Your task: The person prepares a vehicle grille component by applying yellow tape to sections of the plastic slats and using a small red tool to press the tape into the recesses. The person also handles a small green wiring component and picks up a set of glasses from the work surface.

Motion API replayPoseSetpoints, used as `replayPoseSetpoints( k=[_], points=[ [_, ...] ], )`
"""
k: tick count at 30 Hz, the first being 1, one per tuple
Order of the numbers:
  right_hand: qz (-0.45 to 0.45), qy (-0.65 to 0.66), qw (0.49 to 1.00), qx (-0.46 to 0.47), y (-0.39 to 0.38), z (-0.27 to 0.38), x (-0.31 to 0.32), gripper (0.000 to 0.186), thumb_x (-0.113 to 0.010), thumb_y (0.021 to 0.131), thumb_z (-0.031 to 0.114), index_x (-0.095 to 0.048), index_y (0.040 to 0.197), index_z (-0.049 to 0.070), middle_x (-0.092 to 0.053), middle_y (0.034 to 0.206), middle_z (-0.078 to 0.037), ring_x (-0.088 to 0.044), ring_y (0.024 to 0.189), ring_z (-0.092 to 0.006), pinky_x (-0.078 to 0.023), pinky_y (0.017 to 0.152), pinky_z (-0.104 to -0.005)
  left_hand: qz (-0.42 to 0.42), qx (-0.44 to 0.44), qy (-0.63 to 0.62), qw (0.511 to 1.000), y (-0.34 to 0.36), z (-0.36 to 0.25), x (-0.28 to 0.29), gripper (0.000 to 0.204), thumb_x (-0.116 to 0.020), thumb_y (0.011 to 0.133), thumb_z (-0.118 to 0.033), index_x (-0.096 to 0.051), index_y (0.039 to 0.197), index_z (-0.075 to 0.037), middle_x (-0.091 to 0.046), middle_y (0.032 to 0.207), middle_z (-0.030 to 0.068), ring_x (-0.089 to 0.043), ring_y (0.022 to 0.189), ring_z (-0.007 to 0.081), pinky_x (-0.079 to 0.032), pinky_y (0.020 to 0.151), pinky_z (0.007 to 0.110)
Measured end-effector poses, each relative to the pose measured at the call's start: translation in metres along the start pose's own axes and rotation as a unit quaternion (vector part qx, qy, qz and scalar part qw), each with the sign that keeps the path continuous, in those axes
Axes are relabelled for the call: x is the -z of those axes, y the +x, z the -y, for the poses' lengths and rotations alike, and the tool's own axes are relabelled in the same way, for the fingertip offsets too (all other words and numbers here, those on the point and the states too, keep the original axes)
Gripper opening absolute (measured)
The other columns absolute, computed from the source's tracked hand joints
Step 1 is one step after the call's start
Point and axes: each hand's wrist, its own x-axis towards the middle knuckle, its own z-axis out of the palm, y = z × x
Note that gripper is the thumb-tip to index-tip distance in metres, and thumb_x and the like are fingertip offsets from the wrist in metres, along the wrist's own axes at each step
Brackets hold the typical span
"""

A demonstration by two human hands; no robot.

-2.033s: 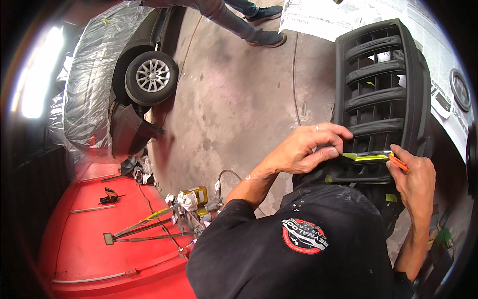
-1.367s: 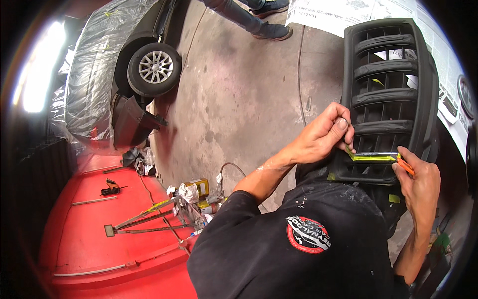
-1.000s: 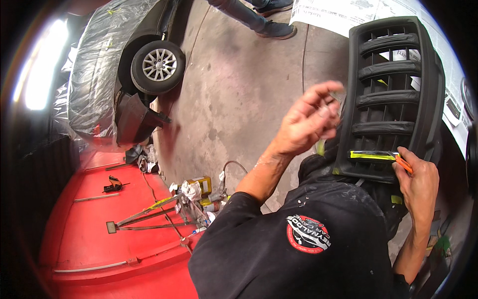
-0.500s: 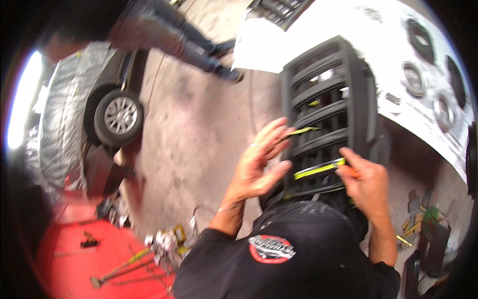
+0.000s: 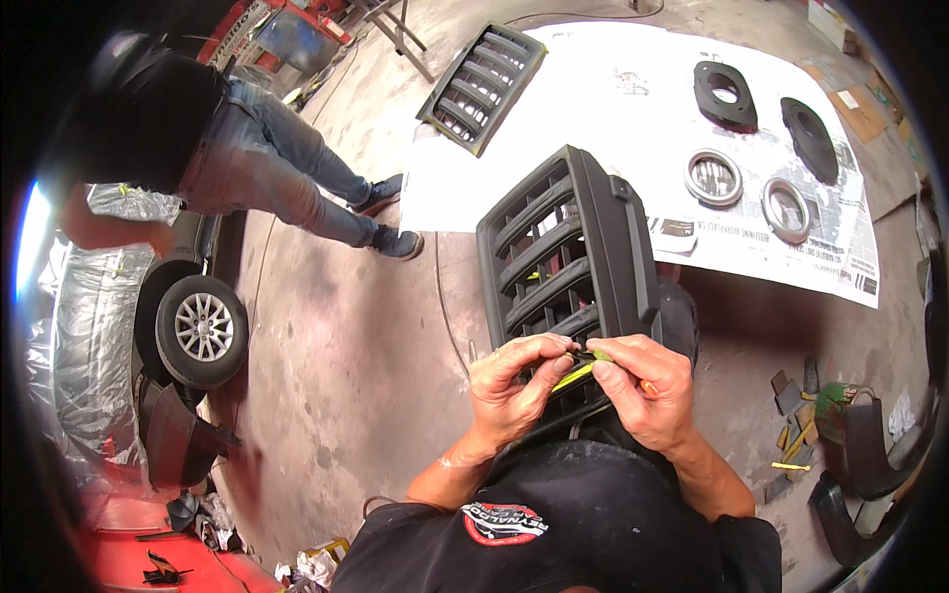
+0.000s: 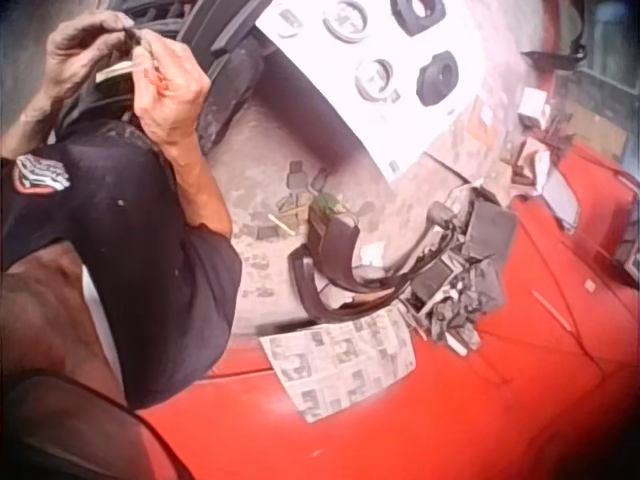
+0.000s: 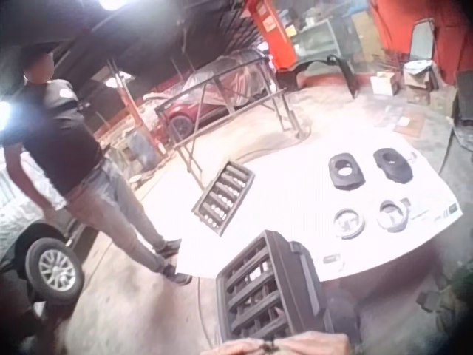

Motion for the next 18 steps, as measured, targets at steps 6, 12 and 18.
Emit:
replayPoseSetpoints(
  k=[6,12,18],
  points=[
    [-0.110,0.004,0.994,-0.008,-0.001,-0.005,0.018,0.016,-0.059,0.096,0.007,-0.070,0.108,0.001,-0.068,0.091,-0.008,-0.058,0.067,-0.0121,-0.046,0.060,-0.0245,0.101,0.013,0.200,0.974,0.013,-0.009,0.011,0.032,-0.073,0.087,-0.013,-0.069,0.116,0.001,-0.057,0.136,0.0238,-0.063,0.119,0.0325,-0.051,0.098,0.037],
    [-0.218,-0.071,0.955,-0.190,-0.015,-0.038,0.095,0.022,-0.053,0.103,0.019,-0.067,0.110,0.004,-0.042,0.062,0.008,-0.032,0.050,0.0002,-0.023,0.047,-0.0201,-0.054,0.062,0.199,0.977,0.009,0.008,0.049,0.022,-0.066,0.092,-0.001,-0.068,0.115,0.000,-0.068,0.111,0.0132,-0.067,0.101,0.0191,-0.052,0.088,0.031],
    [-0.080,-0.097,0.939,-0.319,-0.042,-0.085,0.129,0.022,-0.056,0.098,0.020,-0.068,0.105,0.002,-0.037,0.061,0.010,-0.031,0.050,-0.0003,-0.021,0.048,-0.0224,0.064,0.043,0.259,0.963,0.003,0.001,0.045,0.025,-0.075,0.085,-0.003,-0.070,0.109,-0.001,-0.072,0.097,0.0118,-0.069,0.085,0.0188,-0.053,0.078,0.029]
  ],
)
